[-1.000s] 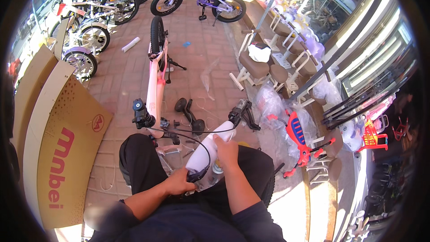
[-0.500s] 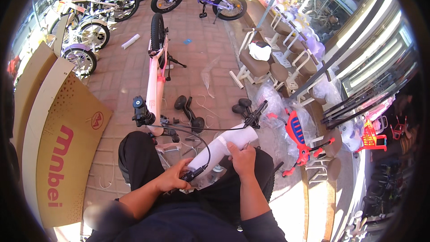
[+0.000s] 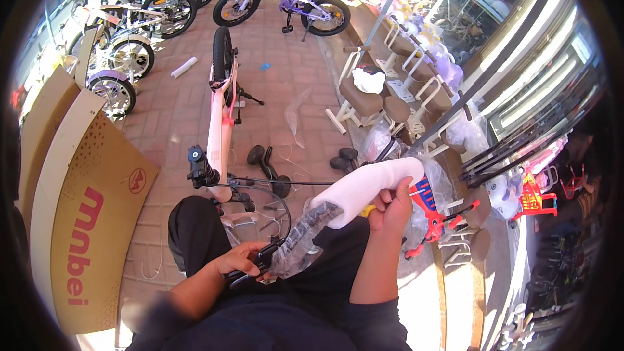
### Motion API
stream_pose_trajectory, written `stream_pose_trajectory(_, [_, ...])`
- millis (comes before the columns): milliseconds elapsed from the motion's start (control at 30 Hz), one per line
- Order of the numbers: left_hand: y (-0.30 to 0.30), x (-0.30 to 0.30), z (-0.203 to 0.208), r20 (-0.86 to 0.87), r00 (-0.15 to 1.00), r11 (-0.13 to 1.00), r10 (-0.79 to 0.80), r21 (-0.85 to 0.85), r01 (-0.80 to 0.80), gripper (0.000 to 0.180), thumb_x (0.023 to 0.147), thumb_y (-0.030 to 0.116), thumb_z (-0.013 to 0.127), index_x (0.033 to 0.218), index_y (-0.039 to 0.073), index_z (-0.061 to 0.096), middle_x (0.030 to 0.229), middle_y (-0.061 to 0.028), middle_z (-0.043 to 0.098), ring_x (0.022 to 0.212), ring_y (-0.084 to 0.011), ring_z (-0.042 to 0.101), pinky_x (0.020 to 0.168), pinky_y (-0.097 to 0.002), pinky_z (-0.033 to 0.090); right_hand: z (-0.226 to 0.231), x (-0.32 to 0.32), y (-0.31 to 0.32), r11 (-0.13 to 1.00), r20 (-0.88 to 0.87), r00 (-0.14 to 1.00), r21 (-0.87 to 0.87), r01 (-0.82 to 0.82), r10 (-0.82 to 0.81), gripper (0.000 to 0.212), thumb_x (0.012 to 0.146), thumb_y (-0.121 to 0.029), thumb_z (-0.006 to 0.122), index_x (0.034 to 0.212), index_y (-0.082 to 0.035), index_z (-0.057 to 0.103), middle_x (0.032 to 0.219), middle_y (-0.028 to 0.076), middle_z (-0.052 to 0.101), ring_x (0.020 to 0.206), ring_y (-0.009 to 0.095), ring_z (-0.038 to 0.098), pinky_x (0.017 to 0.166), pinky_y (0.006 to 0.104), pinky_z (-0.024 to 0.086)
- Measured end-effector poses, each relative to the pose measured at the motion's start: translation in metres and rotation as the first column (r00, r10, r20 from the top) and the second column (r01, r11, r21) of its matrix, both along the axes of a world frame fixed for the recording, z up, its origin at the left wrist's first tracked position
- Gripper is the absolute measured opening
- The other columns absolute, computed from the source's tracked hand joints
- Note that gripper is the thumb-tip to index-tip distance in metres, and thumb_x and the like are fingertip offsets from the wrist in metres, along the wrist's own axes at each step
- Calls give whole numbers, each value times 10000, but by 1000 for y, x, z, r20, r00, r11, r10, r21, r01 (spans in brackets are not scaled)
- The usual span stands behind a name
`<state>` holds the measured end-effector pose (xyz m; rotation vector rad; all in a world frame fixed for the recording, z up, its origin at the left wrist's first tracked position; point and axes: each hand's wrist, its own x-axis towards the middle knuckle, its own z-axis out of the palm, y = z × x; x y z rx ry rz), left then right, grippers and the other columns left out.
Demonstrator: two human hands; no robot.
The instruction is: The person assembles a bicycle by attaching a pedal crank arm to the crankset, inflating a bicycle tire with a pump, and adjusting the pedal with a screwdriver.
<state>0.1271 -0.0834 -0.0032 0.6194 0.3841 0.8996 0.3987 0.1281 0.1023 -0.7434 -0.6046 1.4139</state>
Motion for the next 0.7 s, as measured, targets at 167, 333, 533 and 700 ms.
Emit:
stream_pose_trajectory(167, [-7,-6,10,73,997,996,16,82,-22,667,682,230,766,1246,-63,564,881,-108,652,757,-156,617,666,-259,483,7,15,-8,945,-113,950,192,-266,290,562,1016,-504,499,1323,-36,555,1063,104,702,872,250,709,745,392,593])
stream_pose_trajectory(333, [-11,5,17,75,993,990,88,100,-95,707,683,145,762,1319,-77,544,1012,-98,658,805,-161,610,703,-273,483,-16,-4,-52,762,74,803,274,-587,592,645,921,-471,675,1300,40,568,1090,163,705,889,291,717,764,413,595])
stream_pose_trajectory(533, [-14,24,21,-11,948,945,317,-79,-317,711,697,97,748,1365,-19,535,1108,-84,653,897,-143,636,856,-279,515,-23,-49,-117,0,772,-12,-16,-1000,636,480,882,-436,721,870,38,647,801,74,674,670,190,622,617,298,455])
stream_pose_trajectory(700, [-7,1,17,-32,901,895,432,-104,-433,588,701,135,751,1226,-51,562,859,-135,639,731,-210,628,667,-298,518,-6,1,-121,675,290,702,202,-709,650,424,856,-374,740,788,34,648,700,107,642,552,222,605,501,339,451])
